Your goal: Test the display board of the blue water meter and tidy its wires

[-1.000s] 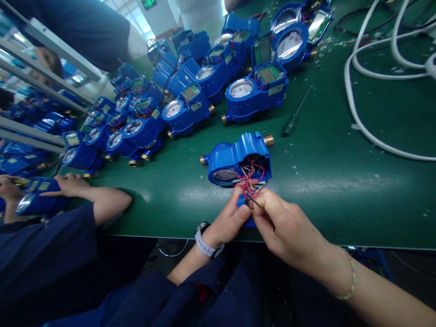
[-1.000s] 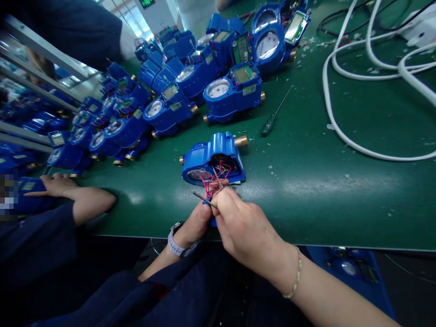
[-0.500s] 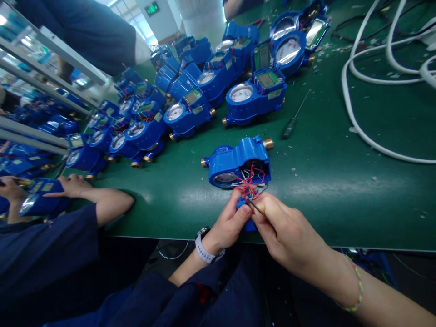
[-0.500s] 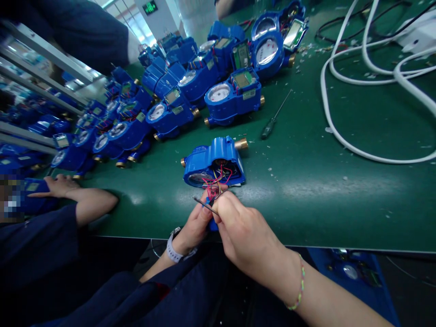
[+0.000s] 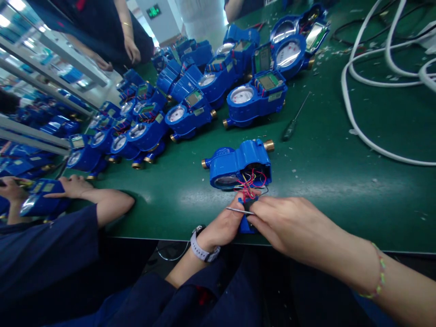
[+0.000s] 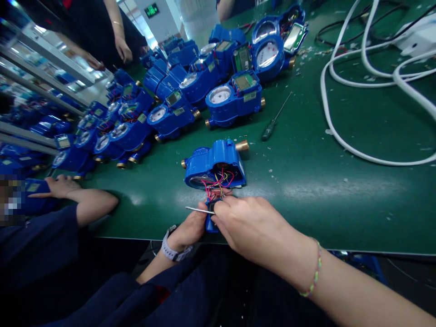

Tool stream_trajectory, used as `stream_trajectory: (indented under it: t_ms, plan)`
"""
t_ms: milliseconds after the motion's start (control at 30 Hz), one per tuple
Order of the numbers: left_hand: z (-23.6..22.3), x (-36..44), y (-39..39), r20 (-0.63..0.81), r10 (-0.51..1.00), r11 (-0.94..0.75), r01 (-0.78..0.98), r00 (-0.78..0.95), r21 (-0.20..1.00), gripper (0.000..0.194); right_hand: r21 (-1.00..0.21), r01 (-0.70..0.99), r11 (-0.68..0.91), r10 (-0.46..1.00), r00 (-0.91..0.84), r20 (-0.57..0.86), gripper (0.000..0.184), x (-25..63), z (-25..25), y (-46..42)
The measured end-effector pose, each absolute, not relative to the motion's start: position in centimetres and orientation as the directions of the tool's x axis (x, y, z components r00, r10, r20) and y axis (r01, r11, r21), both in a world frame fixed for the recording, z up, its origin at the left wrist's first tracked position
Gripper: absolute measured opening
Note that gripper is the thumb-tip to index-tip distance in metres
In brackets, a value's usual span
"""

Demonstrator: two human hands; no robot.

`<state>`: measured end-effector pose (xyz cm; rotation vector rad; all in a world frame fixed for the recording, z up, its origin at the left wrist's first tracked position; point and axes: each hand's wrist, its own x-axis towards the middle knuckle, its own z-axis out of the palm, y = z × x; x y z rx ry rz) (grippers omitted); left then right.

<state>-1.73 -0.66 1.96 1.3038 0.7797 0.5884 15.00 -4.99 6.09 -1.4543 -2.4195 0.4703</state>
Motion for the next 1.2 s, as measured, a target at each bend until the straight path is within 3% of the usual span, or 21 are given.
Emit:
stream_trajectory:
  t_ms: [67, 267, 433, 567, 667, 767, 867, 933, 1000, 1133, 1200]
  plan:
    - [2.2, -1.7, -0.5, -0.149, 0.753, 0.149, 0.054, 0.64, 0.987, 0.054, -0.341, 0.792, 0.507, 0.846, -0.533, 0.019, 0.012, 15.2, 6.6, -4.3]
    - [2.2, -1.9, -0.6, -0.172, 0.74, 0.203, 0.028, 0.65, 0.979, 0.05, -0.311, 0.678, 0.665, 0.727, -0.684, 0.063, 0.011, 15.5, 7.4, -2.4]
    - [2.1, -1.9, -1.1, -0.166, 0.768, 0.245, -0.044, 0.619, 0.968, 0.059, -0.538, 0.598, 0.594, 0.77, -0.615, 0.166, 0.022, 15.2, 6.7, -2.0]
    - [2.4, -1.7, -1.1, -0.145, 0.785, 0.217, -0.048, 0.602, 0.975, 0.06, -0.601, 0.555, 0.575, 0.791, -0.565, 0.235, 0.018, 15.2, 6.0, -2.4]
    - [2.0, -1.8, -1.0, -0.214, 0.809, 0.255, 0.001, 0.547, 0.967, 0.062, -0.617, 0.53, 0.582, 0.79, -0.548, 0.275, 0.017, 15.1, 6.0, -3.2]
    - [1.2, -2.4, -0.8, -0.347, 0.83, 0.406, -0.045, 0.437, 0.913, 0.066, -0.681, 0.455, 0.573, 0.786, -0.54, 0.3, 0.018, 15.4, 6.6, -3.9]
    - [0.9, -3.0, -0.6, -0.406, 0.742, 0.539, -0.114, 0.534, 0.834, 0.067, -0.905, 0.352, 0.237, 0.929, -0.354, 0.106, 0.022, 16.5, 7.0, -4.0]
    - [0.9, -3.2, -0.4, -0.382, 0.653, 0.608, -0.153, 0.654, 0.779, 0.067, -0.963, 0.269, -0.025, 0.977, -0.195, -0.08, 0.029, 17.7, 6.7, -4.1]
    - [1.0, -3.5, 0.0, -0.358, 0.595, 0.667, -0.194, 0.719, 0.719, 0.069, -0.969, 0.174, -0.173, 0.978, -0.083, -0.189, 0.031, 18.8, 6.0, -4.5]
    - [0.8, -4.4, 0.5, -0.342, 0.559, 0.726, -0.246, 0.755, 0.643, 0.079, -0.885, -0.187, -0.426, 0.897, 0.045, -0.441, 0.021, 19.4, 4.0, -7.3]
    - [0.7, -5.2, 0.5, -0.298, 0.568, 0.7, -0.26, 0.767, 0.665, 0.083, -0.686, -0.504, -0.525, 0.762, 0.081, -0.643, 0.042, 18.7, 3.3, -9.4]
